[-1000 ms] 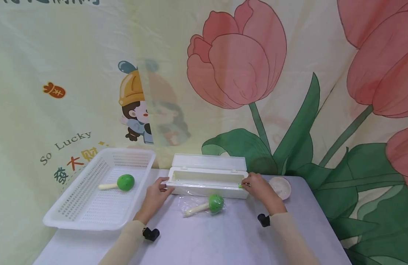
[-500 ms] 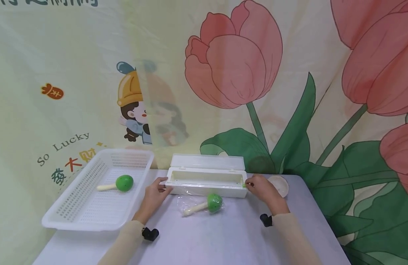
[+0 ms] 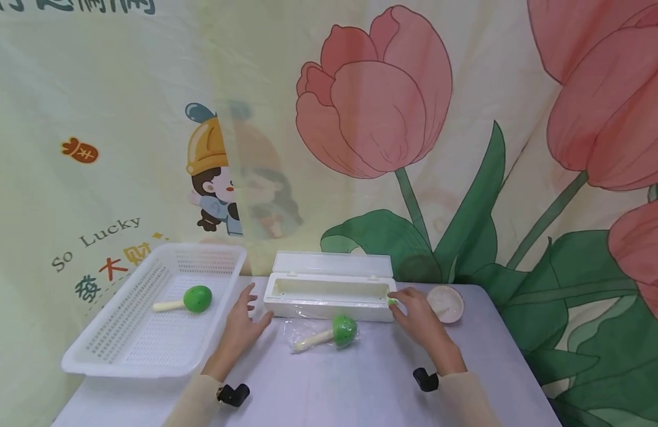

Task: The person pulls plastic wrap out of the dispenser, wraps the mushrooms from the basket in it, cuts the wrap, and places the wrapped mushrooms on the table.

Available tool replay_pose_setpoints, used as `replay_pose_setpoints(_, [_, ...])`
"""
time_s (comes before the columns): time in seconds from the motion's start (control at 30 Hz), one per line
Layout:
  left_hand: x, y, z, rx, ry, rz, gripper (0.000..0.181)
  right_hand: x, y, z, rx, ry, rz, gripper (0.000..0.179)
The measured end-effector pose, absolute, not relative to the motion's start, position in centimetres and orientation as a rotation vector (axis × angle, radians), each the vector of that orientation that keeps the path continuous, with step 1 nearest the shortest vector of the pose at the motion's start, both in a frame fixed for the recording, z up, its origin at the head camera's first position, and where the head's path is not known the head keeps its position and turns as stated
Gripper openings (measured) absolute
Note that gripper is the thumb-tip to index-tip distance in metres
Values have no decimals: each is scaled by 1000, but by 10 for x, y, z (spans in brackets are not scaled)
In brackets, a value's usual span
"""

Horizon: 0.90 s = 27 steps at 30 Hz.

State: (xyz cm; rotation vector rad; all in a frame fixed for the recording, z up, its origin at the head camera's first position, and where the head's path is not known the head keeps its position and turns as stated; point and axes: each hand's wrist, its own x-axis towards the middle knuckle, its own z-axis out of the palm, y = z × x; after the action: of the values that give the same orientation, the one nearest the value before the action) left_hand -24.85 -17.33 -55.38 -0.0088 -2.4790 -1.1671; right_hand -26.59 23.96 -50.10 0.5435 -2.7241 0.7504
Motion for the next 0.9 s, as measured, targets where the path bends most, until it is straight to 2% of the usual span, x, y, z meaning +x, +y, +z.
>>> replay_pose_setpoints(0.13, [-238,-170,-552,-62,-2317,-1171,83,-254,218,-511,546,-2619,816,28])
replay_pose_setpoints(0.4, [-218,-144,-554,-431,-2185,-1083,63,-236,179,-537,532,-2604,1063,38])
replay_pose_setpoints(0.6, [-208,-123,-564,-649,-2365,-1111,55,-233,165,-559,537,-2541,1204,43])
replay_pose_setpoints(0.73, [-207,-115,-573,-641,-2557,-998,47,-231,155,-564,501,-2581,1266,50])
replay_pose_setpoints(0.9, [-211,-112,-583,-574,-2724,-848,45,-232,144,-569,479,-2683,1322,68])
